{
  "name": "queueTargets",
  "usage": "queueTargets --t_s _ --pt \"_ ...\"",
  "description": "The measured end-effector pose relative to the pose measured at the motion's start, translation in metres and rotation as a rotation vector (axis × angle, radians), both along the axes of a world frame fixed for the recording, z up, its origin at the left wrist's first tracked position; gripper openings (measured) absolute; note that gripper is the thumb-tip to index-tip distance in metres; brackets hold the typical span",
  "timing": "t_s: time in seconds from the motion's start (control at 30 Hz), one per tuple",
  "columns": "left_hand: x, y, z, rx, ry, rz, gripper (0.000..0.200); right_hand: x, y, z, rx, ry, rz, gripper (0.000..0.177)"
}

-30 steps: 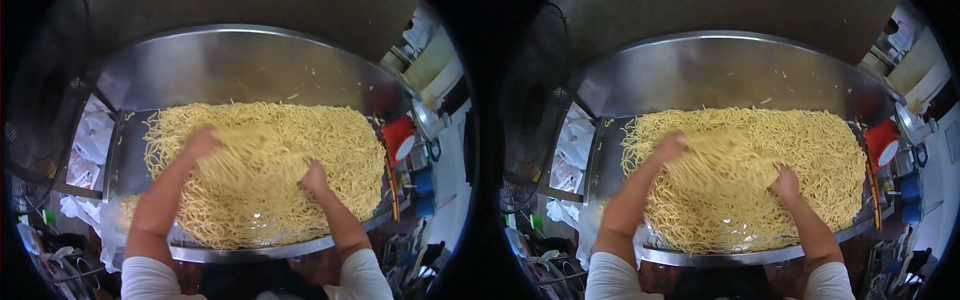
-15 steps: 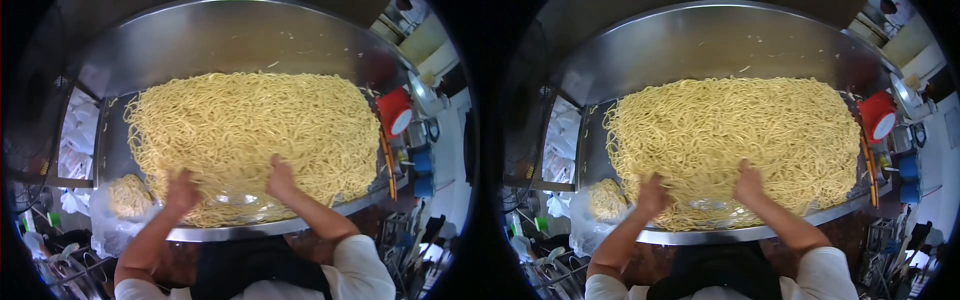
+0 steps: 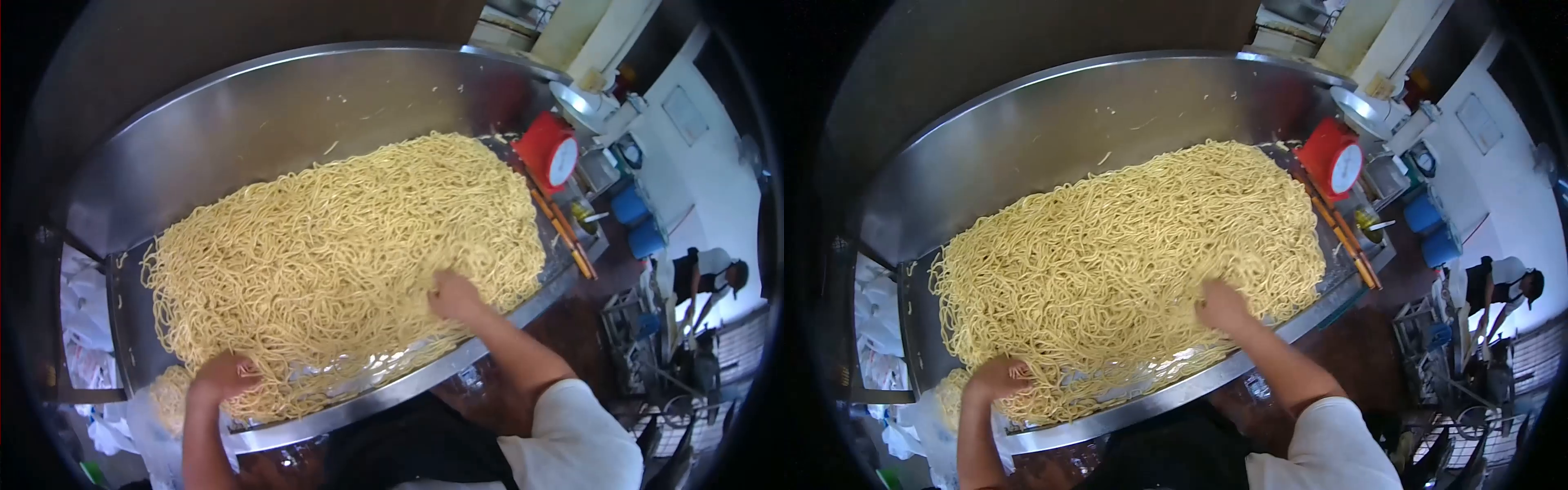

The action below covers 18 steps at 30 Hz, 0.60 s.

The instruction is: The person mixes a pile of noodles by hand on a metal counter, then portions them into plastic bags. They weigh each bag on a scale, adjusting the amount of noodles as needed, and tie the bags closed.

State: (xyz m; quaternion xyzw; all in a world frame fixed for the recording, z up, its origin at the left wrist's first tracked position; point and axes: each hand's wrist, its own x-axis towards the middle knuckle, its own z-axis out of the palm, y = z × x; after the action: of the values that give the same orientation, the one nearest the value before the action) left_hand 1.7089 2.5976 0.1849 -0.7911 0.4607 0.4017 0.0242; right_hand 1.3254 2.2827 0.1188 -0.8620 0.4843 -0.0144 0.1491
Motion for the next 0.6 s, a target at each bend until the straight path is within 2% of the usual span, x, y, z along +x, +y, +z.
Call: queueTargets --t_s 0.07,0.1,0.17,0.2,0.27,0.3,0.33,0.37,0.4,0.43,0.5,0.53,0.57,0.6 --pt "-0.021 -0.029 0.028 -0.307 -0.113 0.135 0.053 0.015 0.017 0.011 0.170 -0.041 0.209 0.046" --pt "-0.028 -0.049 0.046 -0.470 -0.134 0.182 0.055 0.018 0.020 0.024 0.168 -0.049 0.203 0.046" --pt "-0.033 -0.084 0.057 -0.701 -0.234 0.106 0.055 0.023 0.009 0.059 0.412 0.009 0.416 0.051" --pt "-0.037 -0.104 0.064 -0.704 -0.243 0.100 0.055 0.018 -0.009 0.070 0.408 -0.001 0.416 0.051" --pt "-0.047 -0.147 0.078 -0.854 -0.242 0.067 0.059 0.000 -0.064 0.092 0.601 -0.149 0.312 0.053" --pt "-0.052 -0.171 0.080 -0.860 -0.258 0.070 0.059 -0.014 -0.095 0.103 0.493 -0.185 0.281 0.053" --pt "-0.057 -0.200 0.076 -0.899 -0.165 0.152 0.060 -0.030 -0.130 0.110 0.385 -0.221 0.251 0.052" --pt "-0.064 -0.230 0.070 -0.934 -0.071 0.232 0.060 -0.047 -0.167 0.112 0.479 -0.349 0.147 0.053" --pt "-0.071 -0.262 0.063 -0.941 -0.090 0.237 0.060 -0.062 -0.205 0.113 0.573 -0.476 0.042 0.053" --pt "-0.078 -0.296 0.053 -0.927 -0.137 0.204 0.065 -0.077 -0.240 0.110 0.577 -0.491 0.051 0.053" --pt "-0.100 -0.365 0.021 -0.815 -0.191 0.178 0.074 -0.103 -0.294 0.098 0.055 -0.144 -0.132 0.058" --pt "-0.119 -0.396 0.006 -0.716 -0.197 0.185 0.079 -0.108 -0.296 0.069 0.136 -0.103 -0.105 0.054" --pt "-0.153 -0.424 0.006 -0.448 0.053 0.344 0.087 -0.111 -0.284 0.033 0.216 -0.061 -0.077 0.050" --pt "-0.186 -0.456 -0.046 -0.391 -0.106 0.257 0.092 -0.117 -0.264 0.009 0.127 -0.055 0.064 0.049"
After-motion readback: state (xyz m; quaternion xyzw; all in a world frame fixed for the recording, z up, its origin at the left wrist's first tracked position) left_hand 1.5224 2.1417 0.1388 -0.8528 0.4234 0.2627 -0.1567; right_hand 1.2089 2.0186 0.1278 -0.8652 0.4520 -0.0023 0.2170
